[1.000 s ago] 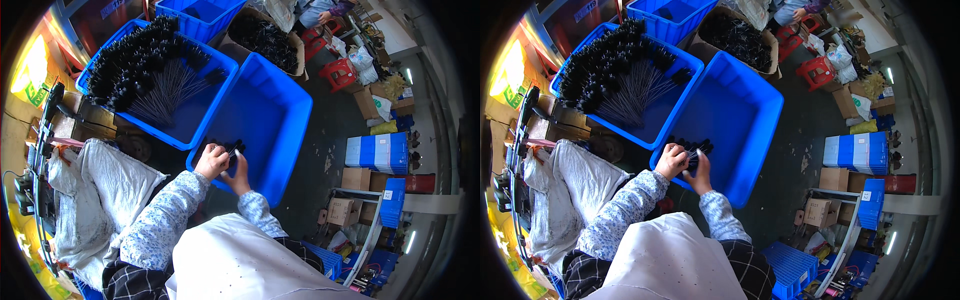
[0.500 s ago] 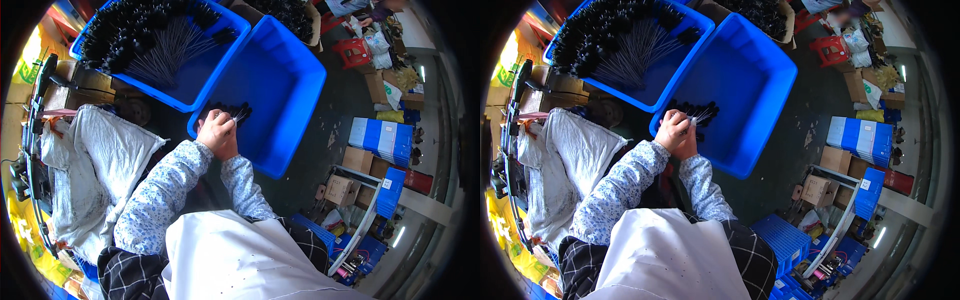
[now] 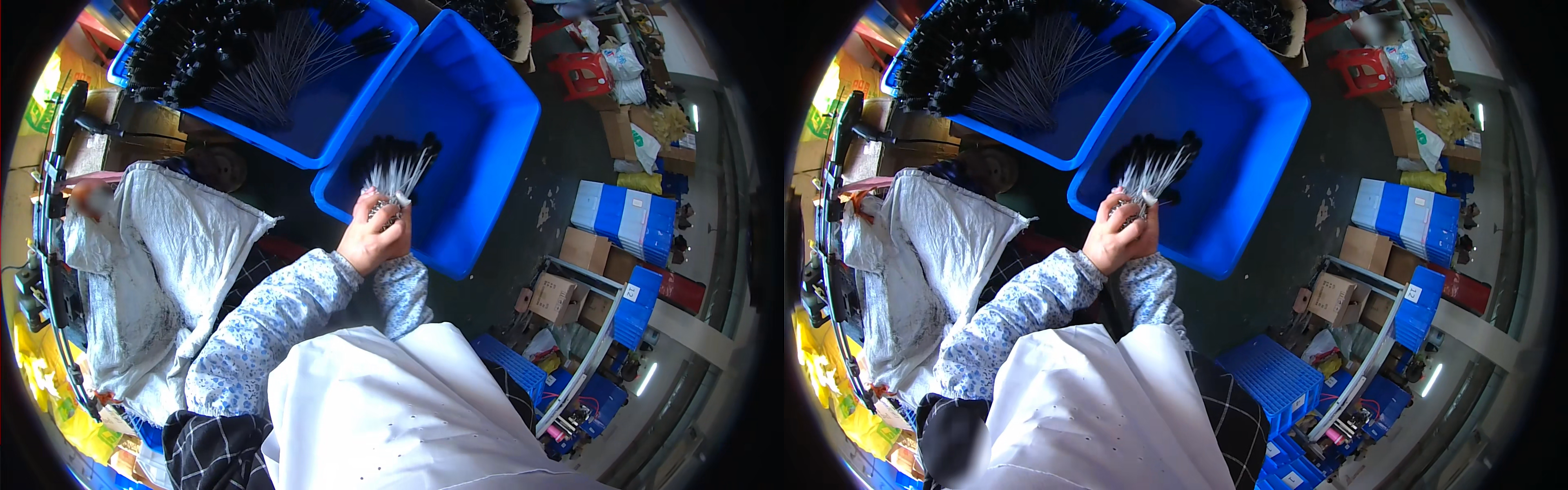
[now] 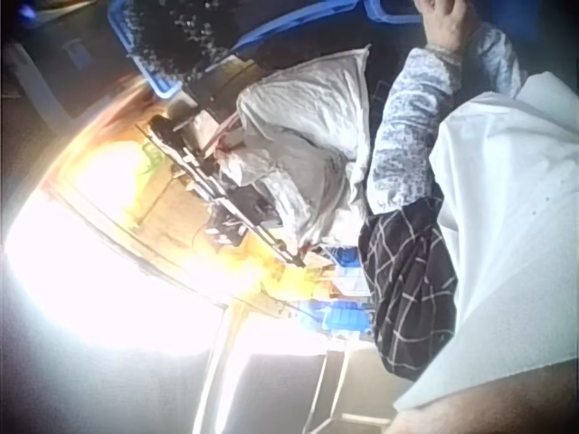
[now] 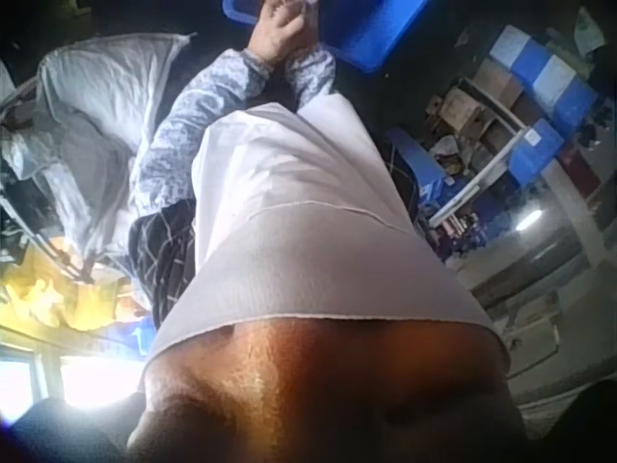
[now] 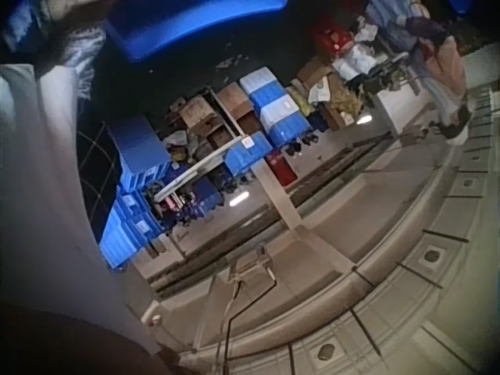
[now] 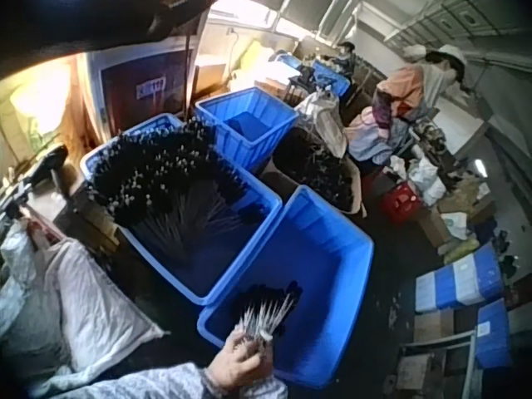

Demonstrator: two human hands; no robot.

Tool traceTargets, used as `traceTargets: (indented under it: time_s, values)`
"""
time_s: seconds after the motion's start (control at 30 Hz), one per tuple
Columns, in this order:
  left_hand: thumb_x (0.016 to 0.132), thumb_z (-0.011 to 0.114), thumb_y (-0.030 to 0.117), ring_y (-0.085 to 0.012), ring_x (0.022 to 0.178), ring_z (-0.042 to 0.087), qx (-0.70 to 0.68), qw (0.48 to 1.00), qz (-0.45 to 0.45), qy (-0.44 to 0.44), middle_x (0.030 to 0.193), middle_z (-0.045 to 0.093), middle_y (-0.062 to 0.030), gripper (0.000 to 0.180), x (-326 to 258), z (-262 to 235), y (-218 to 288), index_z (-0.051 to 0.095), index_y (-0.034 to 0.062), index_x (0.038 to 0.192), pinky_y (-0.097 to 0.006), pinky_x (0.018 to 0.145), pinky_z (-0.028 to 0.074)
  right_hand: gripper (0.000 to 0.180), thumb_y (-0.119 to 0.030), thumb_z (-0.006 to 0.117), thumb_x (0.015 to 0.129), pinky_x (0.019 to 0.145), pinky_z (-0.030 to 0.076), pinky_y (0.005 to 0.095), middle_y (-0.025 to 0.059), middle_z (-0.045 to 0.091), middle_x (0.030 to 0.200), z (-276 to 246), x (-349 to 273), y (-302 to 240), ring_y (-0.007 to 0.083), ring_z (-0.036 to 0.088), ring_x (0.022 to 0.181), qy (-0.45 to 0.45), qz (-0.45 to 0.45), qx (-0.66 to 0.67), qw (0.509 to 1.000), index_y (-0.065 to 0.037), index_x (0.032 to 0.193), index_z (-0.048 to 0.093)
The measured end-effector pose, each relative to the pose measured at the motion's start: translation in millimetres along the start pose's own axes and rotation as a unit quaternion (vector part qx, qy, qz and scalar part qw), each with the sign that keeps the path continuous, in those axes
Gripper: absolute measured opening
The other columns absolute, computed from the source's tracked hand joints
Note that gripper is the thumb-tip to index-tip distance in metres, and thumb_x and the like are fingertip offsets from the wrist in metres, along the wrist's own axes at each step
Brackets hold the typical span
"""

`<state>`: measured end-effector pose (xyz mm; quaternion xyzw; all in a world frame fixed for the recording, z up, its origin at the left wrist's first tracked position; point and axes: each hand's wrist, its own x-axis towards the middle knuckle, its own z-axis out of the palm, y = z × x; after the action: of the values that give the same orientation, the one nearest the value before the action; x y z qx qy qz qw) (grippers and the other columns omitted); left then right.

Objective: Operating a machine to assemble and bundle wire-bristle brushes in a factory setting.

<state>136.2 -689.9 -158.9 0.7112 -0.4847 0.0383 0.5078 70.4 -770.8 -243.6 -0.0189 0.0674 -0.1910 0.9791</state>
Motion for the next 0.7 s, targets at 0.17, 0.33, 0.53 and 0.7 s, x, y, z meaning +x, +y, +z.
traceTargets:
  time_s: [0.17,0.33,0.53,0.7]
  values:
    - [0.064,0.067,0.019,-0.0361,0.115,0.027,-0.039,0.986,-0.122,-0.107,0.116,0.035,-0.0158,0.052,12,1,-6,0.041,0.0108,0.108,-0.052,0.091,0.024,0.033,-0.031,0.046,0.080,0.074,0.044,0.0310,0.0107,0.052,0.091,36,41,-53,0.0203,0.052,0.082,0.262,0.085,-0.160,0.948,-0.002,0.098,0.047]
    - [0.069,0.057,0.039,-0.0255,0.118,0.027,0.173,0.926,-0.171,-0.289,0.117,0.039,-0.0107,0.055,-39,-7,-49,0.041,0.0111,0.114,-0.052,0.097,0.009,0.032,-0.007,0.057,0.070,0.073,0.043,0.0302,0.0108,0.053,0.091,-31,118,-102,0.0186,0.052,0.081,0.342,-0.005,-0.495,0.799,0.001,0.100,0.046]
    - [0.071,0.052,0.036,-0.0166,0.092,0.045,0.212,0.909,-0.112,-0.342,0.086,0.048,-0.0033,0.034,-56,-5,-67,0.049,0.0104,0.093,-0.048,0.099,0.011,0.096,-0.024,0.076,0.049,0.090,0.033,0.0338,0.0256,0.041,0.112,-97,196,-118,0.0310,0.044,0.103,0.508,0.045,-0.738,0.443,0.008,0.120,0.019]
    - [0.072,0.052,0.036,-0.0161,0.090,0.046,0.200,0.910,-0.106,-0.348,0.082,0.046,-0.0016,0.031,-58,-6,-71,0.049,0.0131,0.094,-0.049,0.099,0.011,0.103,-0.031,0.075,0.049,0.092,0.031,0.0341,0.0252,0.035,0.117,-127,224,-111,0.0318,0.039,0.107,0.547,0.136,-0.765,0.312,0.006,0.122,0.013]
